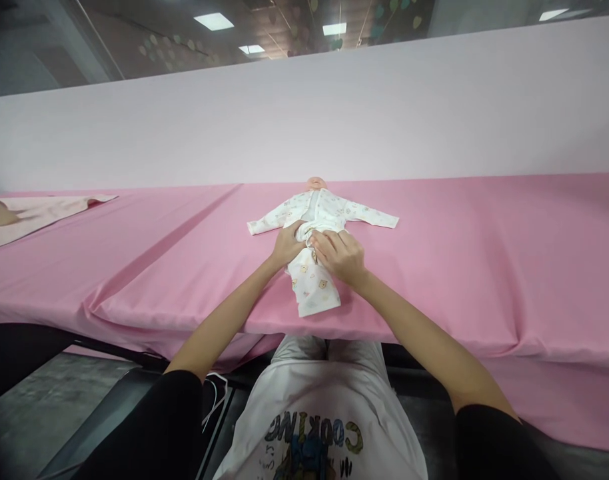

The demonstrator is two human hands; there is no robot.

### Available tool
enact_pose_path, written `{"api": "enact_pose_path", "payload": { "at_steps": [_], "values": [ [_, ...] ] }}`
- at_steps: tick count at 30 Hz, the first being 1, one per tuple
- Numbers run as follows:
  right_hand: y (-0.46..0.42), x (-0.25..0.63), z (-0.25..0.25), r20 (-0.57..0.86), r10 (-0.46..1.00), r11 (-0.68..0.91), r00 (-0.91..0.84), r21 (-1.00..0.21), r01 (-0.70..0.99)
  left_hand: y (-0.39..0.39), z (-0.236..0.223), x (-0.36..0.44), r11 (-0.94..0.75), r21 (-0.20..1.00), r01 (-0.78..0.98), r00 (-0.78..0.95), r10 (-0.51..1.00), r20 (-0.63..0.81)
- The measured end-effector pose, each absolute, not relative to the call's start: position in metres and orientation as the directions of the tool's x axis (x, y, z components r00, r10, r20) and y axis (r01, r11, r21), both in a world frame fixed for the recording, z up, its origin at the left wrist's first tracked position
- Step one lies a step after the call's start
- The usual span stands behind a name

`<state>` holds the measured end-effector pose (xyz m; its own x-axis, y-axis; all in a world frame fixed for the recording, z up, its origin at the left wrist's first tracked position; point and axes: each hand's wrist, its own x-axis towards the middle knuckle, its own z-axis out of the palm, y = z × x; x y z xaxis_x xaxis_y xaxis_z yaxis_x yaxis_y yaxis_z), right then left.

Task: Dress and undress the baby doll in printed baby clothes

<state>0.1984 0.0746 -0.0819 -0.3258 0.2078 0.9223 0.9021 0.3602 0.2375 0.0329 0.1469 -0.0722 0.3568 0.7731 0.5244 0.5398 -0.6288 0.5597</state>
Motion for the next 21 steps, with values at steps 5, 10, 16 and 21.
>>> {"api": "enact_pose_path", "payload": {
  "at_steps": [5,10,16,21],
  "values": [
    [0.075,0.199,-0.076,0.934,0.202,0.368,-0.295,0.207,0.907,0.144,-0.075,0.029,-0.732,0.403,0.55,0.439,0.663,0.607],
    [0.077,0.203,-0.077,0.879,0.434,0.396,-0.195,0.008,0.918,0.13,-0.074,0.036,-0.921,0.096,0.376,0.582,0.316,0.75],
    [0.09,0.214,-0.089,0.829,0.559,0.546,-0.012,-0.357,0.758,0.128,-0.081,0.052,-0.888,0.122,0.443,0.509,0.361,0.781],
    [0.093,0.215,-0.084,0.855,0.518,0.609,0.028,-0.391,0.69,0.132,-0.083,0.049,-0.878,0.156,0.452,0.498,0.394,0.773]
  ]
}}
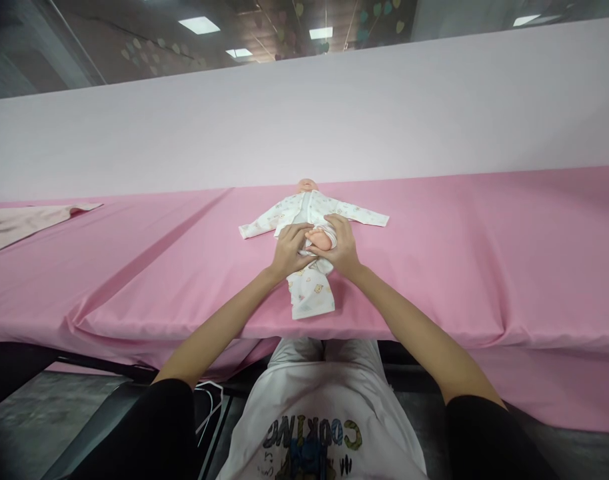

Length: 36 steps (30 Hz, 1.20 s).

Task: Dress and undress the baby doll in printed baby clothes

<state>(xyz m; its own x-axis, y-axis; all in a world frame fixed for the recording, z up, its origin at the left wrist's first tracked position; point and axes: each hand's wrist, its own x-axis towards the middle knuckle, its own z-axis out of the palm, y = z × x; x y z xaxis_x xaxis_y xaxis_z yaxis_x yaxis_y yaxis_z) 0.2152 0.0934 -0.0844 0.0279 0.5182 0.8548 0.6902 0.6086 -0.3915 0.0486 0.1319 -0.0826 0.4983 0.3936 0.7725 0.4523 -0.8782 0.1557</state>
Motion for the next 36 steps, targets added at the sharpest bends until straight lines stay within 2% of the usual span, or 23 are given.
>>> {"api": "enact_pose_path", "payload": {
  "at_steps": [7,15,25,28,36],
  "values": [
    [0.102,0.22,-0.087,0.837,0.526,0.688,-0.148,-0.317,0.653,0.12,-0.079,0.041,-0.93,0.094,0.355,0.521,0.28,0.806],
    [0.105,0.222,-0.093,0.784,0.585,0.693,-0.207,-0.35,0.63,0.114,-0.078,0.051,-0.919,0.069,0.388,0.486,0.267,0.832],
    [0.115,0.237,-0.096,0.697,0.666,0.675,-0.267,-0.408,0.615,0.11,-0.081,0.055,-0.962,0.093,0.257,0.572,0.229,0.788],
    [0.119,0.24,-0.097,0.672,0.692,0.649,-0.264,-0.418,0.636,0.109,-0.082,0.057,-0.965,0.144,0.221,0.56,0.246,0.791],
    [0.128,0.25,-0.1,0.659,0.715,0.559,-0.233,-0.339,0.757,0.105,-0.077,0.062,-0.92,0.351,0.175,0.483,0.391,0.783]
  ]
}}
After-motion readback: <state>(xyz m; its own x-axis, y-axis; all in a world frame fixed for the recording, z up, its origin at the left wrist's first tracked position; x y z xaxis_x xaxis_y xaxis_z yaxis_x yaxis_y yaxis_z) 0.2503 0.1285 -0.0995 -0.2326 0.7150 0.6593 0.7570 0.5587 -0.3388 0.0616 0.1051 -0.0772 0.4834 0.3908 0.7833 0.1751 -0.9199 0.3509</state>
